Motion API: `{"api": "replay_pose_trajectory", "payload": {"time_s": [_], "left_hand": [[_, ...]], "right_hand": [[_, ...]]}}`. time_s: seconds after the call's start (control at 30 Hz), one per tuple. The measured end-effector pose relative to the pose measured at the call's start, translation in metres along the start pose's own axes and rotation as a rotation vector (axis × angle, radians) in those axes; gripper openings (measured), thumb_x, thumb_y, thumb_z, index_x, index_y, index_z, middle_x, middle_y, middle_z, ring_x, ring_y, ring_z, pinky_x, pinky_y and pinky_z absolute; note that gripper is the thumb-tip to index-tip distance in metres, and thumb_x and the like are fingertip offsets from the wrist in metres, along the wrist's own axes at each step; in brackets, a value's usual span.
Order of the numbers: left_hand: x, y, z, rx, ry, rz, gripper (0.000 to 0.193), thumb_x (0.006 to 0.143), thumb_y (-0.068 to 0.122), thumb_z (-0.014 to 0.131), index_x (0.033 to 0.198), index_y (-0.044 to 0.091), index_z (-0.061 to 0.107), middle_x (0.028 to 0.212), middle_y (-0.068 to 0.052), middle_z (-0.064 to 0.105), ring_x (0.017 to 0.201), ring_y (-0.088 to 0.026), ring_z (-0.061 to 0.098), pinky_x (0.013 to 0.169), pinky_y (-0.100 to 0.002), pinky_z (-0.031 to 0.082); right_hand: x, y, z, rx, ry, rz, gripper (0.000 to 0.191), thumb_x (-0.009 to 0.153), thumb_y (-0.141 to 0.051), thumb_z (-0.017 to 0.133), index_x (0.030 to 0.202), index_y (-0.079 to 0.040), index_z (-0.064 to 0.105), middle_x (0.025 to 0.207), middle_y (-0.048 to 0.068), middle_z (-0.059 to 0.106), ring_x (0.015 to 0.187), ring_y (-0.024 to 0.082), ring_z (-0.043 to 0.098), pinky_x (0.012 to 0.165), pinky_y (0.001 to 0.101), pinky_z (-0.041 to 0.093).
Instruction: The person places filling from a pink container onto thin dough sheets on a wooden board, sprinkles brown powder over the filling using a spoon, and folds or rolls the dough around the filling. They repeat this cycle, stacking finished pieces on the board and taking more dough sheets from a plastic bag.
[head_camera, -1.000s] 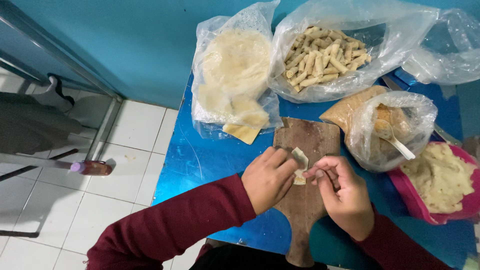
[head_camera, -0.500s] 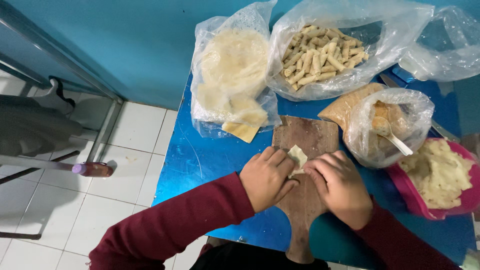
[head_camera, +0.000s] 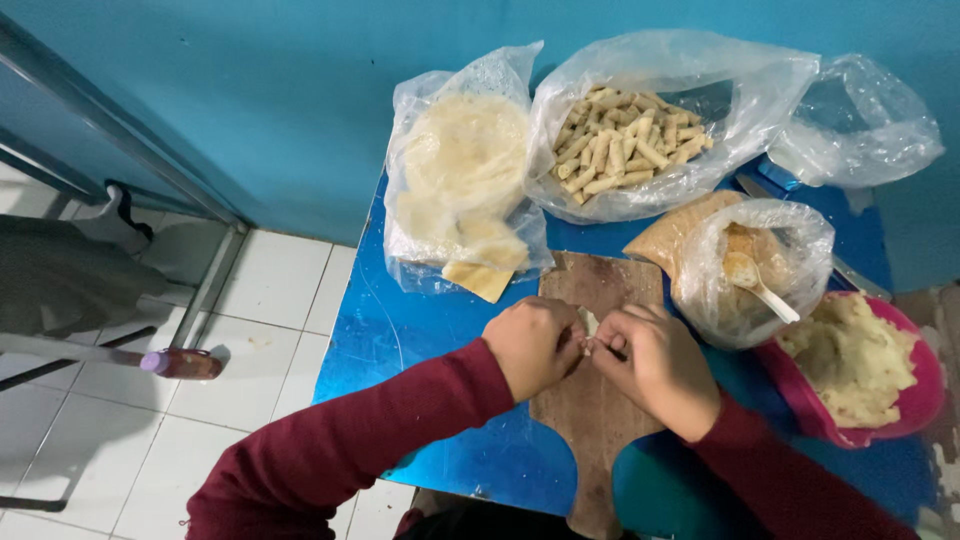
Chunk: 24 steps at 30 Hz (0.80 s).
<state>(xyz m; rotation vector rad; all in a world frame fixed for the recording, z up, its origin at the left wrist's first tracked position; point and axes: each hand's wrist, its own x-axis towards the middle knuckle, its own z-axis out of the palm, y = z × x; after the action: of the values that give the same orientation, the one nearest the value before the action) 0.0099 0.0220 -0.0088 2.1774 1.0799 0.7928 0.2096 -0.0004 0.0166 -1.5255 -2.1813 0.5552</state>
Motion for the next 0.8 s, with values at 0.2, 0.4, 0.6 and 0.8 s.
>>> {"api": "replay_pose_trajectory", "payload": {"time_s": [0.2, 0.4, 0.6, 0.8], "left_hand": [[0.002, -0.011, -0.002, -0.099, -0.01, 0.068, 0.011, 0.081, 0.011, 0.071, 0.091, 0.007, 0.068, 0.087, -0.012, 0.07, 0.087, -0.033, 0.069, 0.081, -0.044, 0.055], [-0.01, -0.003, -0.001, 0.117, 0.001, 0.201, 0.016, 0.081, 0.007, 0.069, 0.097, 0.005, 0.066, 0.098, -0.015, 0.068, 0.095, -0.037, 0.065, 0.084, -0.045, 0.053], [-0.011, 0.003, -0.004, 0.109, 0.005, 0.175, 0.021, 0.082, 0.01, 0.071, 0.1, 0.004, 0.064, 0.1, -0.017, 0.068, 0.096, -0.039, 0.065, 0.084, -0.047, 0.052], [-0.009, 0.002, -0.005, -0.03, 0.069, 0.101, 0.02, 0.086, 0.006, 0.066, 0.106, 0.006, 0.067, 0.093, -0.014, 0.068, 0.087, -0.037, 0.066, 0.08, -0.046, 0.052]], "right_hand": [[0.002, 0.003, -0.001, 0.098, 0.053, -0.1, 0.014, 0.077, -0.009, 0.073, 0.088, -0.005, 0.066, 0.083, 0.01, 0.066, 0.084, 0.029, 0.064, 0.074, 0.0387, 0.05], [-0.011, 0.0, 0.001, -0.039, 0.092, -0.306, 0.008, 0.084, -0.01, 0.07, 0.092, -0.008, 0.071, 0.091, 0.008, 0.07, 0.09, 0.033, 0.061, 0.079, 0.0414, 0.05], [-0.01, -0.002, 0.005, -0.049, 0.134, -0.265, 0.008, 0.085, -0.016, 0.071, 0.089, -0.009, 0.073, 0.09, 0.007, 0.07, 0.09, 0.032, 0.062, 0.079, 0.0414, 0.049], [0.0, 0.005, 0.003, 0.114, 0.063, -0.058, 0.011, 0.081, -0.015, 0.077, 0.088, -0.008, 0.073, 0.086, 0.007, 0.07, 0.088, 0.03, 0.064, 0.078, 0.04, 0.049]]}}
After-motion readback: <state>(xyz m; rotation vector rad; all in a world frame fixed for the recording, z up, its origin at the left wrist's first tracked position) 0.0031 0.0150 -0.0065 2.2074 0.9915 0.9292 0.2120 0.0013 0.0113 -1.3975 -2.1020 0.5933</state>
